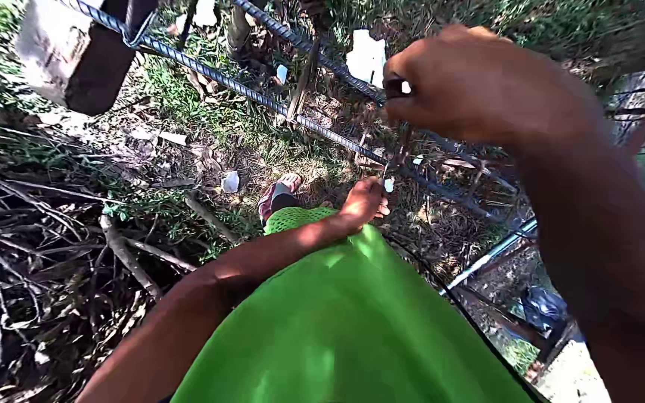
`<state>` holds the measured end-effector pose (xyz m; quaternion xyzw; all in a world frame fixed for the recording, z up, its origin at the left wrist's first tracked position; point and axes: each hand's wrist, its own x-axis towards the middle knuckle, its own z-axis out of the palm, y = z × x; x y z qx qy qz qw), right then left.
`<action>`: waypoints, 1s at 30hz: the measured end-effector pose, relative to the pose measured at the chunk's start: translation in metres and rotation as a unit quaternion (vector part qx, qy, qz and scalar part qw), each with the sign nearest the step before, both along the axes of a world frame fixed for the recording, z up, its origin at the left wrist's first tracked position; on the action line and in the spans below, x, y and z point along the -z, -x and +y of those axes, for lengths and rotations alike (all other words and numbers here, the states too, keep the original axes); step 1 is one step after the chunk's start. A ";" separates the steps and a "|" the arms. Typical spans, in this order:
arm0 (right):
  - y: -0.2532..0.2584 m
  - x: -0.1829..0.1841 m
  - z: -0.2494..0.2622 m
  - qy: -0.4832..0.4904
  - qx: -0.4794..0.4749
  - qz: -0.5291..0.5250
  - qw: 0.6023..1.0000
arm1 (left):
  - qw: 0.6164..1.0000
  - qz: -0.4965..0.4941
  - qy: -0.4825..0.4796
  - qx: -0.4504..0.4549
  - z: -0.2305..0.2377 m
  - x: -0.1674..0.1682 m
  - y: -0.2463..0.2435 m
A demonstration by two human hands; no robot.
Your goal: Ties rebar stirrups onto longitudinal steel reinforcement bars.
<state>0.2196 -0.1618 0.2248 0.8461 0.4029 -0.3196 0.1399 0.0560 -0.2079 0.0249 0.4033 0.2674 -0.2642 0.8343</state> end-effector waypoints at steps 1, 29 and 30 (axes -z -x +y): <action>0.002 -0.018 -0.015 -0.036 0.031 -0.013 0.999 | 1.000 0.004 -0.005 0.010 0.003 -0.004 0.000; 0.295 0.215 -0.303 -0.396 0.581 0.090 0.706 | 0.954 -0.048 -0.252 0.153 0.006 -0.010 0.000; 0.293 0.227 -0.300 -0.384 0.566 0.071 0.726 | 0.950 -0.052 -0.266 0.156 0.004 -0.012 0.000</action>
